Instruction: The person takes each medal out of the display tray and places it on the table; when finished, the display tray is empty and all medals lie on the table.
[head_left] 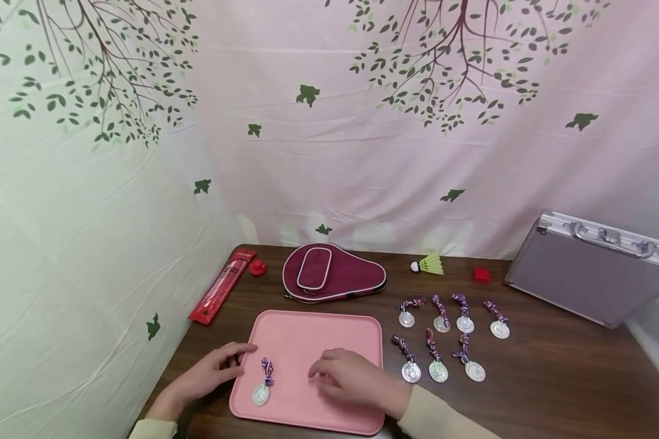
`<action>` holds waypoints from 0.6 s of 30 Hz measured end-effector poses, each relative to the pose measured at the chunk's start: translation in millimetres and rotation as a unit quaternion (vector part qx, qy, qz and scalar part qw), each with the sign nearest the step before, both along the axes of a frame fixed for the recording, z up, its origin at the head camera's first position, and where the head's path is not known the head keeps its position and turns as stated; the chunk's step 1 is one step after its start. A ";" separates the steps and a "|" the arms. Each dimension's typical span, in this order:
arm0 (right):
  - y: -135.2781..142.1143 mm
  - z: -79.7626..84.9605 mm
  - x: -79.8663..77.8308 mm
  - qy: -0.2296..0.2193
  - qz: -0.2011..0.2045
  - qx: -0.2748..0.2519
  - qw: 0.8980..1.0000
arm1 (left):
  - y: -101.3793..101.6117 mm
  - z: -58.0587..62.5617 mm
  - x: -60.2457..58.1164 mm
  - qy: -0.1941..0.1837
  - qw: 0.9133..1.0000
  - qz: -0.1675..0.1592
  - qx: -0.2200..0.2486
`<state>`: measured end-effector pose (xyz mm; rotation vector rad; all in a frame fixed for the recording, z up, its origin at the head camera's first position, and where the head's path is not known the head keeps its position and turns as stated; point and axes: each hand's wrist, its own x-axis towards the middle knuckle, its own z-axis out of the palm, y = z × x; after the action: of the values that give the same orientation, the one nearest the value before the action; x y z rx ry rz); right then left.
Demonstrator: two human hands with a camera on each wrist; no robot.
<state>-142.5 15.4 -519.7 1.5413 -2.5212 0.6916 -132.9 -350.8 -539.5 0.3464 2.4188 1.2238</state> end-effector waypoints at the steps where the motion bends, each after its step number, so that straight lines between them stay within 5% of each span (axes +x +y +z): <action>1: -6.0 -0.2 0.4 0.001 0.004 0.007 1.000 | -0.3 0.0 0.2 0.001 1.000 0.000 0.001; 12: -65.6 2.3 13.3 0.014 0.031 0.088 0.996 | -2.0 -2.5 -0.1 0.012 1.000 -0.015 0.012; 18: -90.7 -0.7 18.4 0.027 0.019 0.082 0.996 | -2.7 -3.9 0.8 0.017 1.000 -0.015 0.014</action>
<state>-124.1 -75.3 -520.4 1.6395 -2.5708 0.4492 -132.1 -353.6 -543.4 0.4136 2.4172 1.2488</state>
